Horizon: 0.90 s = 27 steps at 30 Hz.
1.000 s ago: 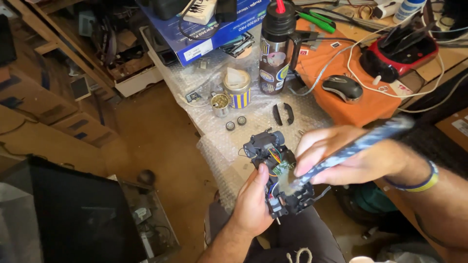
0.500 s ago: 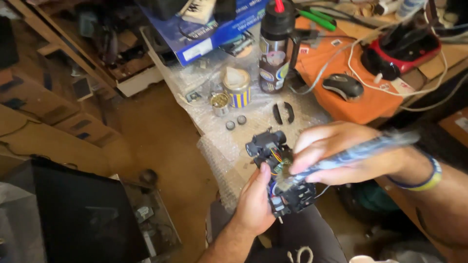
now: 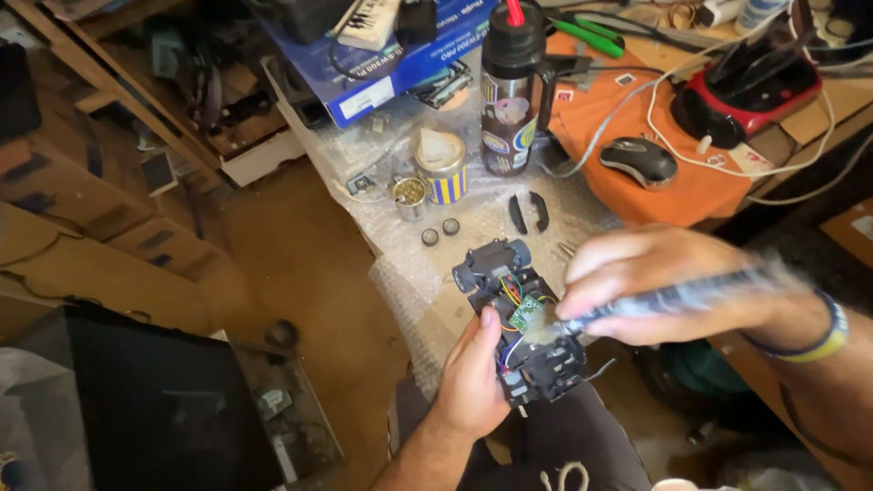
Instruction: Repairing or assembling a small electronic device involving wiring and component placement
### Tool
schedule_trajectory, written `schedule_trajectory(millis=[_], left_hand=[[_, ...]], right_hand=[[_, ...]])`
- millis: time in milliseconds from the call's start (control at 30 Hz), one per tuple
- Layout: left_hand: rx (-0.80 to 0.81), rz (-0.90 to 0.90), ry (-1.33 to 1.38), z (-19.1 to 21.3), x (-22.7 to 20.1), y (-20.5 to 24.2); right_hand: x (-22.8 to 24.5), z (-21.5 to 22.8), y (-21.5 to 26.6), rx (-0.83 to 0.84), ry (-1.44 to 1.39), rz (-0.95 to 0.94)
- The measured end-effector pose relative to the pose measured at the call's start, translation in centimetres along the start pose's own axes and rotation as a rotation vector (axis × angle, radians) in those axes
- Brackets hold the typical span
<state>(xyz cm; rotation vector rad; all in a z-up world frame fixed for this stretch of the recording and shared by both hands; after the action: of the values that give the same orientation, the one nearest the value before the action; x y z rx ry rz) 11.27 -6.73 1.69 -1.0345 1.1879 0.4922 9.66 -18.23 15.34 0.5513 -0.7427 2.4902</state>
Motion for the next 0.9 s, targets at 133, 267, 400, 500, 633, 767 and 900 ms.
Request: schedule_trajectory(millis=[133, 267, 400, 500, 633, 767, 900], left_hand=[[-0.088, 0.253, 0.479, 0.4, 3.6, 0.1], [-0.001, -0.026, -0.155, 0.6, 0.6, 0.0], [-0.004, -0.142, -0.189, 1.2, 0.4, -0.5], [-0.147, 0.389, 0.886, -0.6, 4.4, -0.9], [0.047, -0.185, -0.278, 0.4, -0.8, -1.0], [-0.055, 0.199, 0.292, 0.4, 1.9, -1.7], [-0.198, 0.315, 0.934, -0.7, 3.6, -1.5]], right_hand=[[-2.3, 0.6, 0.9, 0.057, 0.145, -0.149], [-0.9, -0.4, 0.2, 0.028, 0.001, -0.090], [-3.3, -1.7, 0.4, 0.230, 0.130, -0.180], [-0.7, 0.5, -1.6, 0.061, 0.067, -0.033], [-2.7, -2.7, -1.1, 0.251, 0.104, -0.144], [-2.1, -0.7, -1.2, 0.033, 0.174, -0.065], [-1.8, -1.8, -1.2, 0.116, 0.026, -0.096]])
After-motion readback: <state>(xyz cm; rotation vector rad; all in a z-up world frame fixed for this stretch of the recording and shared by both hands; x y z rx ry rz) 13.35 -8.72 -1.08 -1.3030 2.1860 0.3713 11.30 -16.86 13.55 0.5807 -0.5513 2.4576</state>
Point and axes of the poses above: each hand's wrist, its own y-axis away from the middle knuckle, its own z-axis out of the back of the hand, x = y × z, the point moved 10 cm from there along -y, towards the middle knuckle, and after that the axes turned 3 degrees about y, right-handed, at the moved point
